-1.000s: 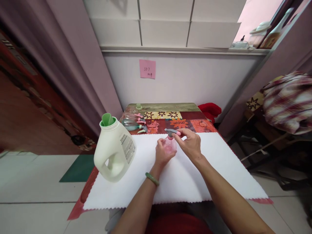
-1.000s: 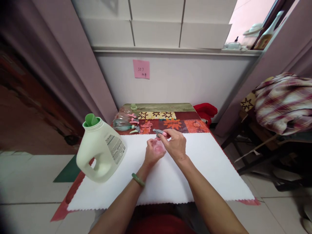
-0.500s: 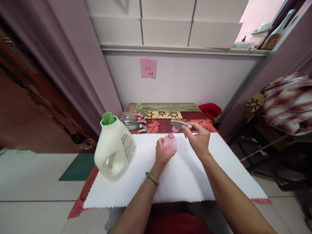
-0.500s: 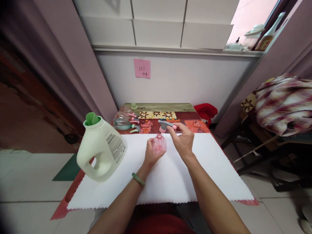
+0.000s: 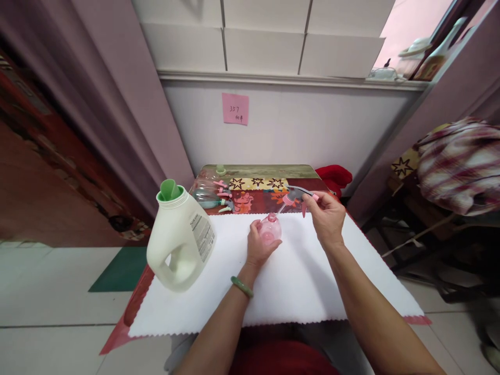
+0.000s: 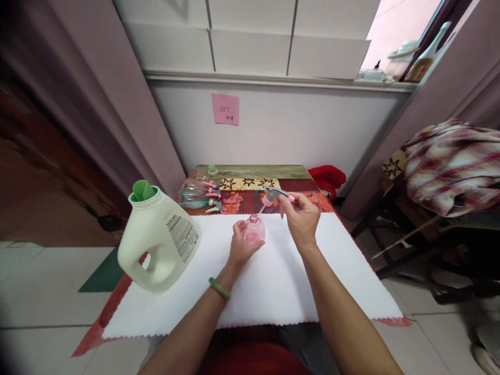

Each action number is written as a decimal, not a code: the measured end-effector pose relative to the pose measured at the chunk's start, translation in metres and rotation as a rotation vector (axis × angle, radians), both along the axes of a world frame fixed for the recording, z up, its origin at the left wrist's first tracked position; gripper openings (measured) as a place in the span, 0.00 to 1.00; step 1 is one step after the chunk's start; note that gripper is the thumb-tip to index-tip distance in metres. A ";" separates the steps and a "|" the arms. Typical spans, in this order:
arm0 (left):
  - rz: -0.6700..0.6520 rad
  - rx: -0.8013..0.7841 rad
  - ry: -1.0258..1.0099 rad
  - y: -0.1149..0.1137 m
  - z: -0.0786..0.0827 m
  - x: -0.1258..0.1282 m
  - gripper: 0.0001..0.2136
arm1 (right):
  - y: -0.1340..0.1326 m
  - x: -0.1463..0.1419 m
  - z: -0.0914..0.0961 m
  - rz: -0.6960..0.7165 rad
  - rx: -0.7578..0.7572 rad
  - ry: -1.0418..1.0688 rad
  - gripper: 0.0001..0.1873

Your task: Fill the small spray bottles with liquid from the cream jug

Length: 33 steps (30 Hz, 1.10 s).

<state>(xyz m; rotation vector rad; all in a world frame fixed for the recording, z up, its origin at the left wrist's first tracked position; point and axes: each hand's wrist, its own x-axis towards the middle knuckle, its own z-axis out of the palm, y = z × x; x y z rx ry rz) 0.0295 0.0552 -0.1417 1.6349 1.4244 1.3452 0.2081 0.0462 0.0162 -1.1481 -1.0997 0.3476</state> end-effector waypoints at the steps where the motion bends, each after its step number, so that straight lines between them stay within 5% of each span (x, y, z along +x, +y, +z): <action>1: 0.003 0.002 -0.001 0.000 0.000 0.000 0.42 | 0.001 0.002 -0.002 0.004 0.002 0.016 0.16; 21: 0.003 -0.002 -0.017 0.001 -0.002 0.001 0.40 | 0.000 0.008 -0.002 -0.096 0.065 -0.056 0.18; 33: 0.005 0.006 -0.052 0.000 -0.002 0.001 0.44 | 0.002 0.038 0.005 -0.099 0.108 0.352 0.19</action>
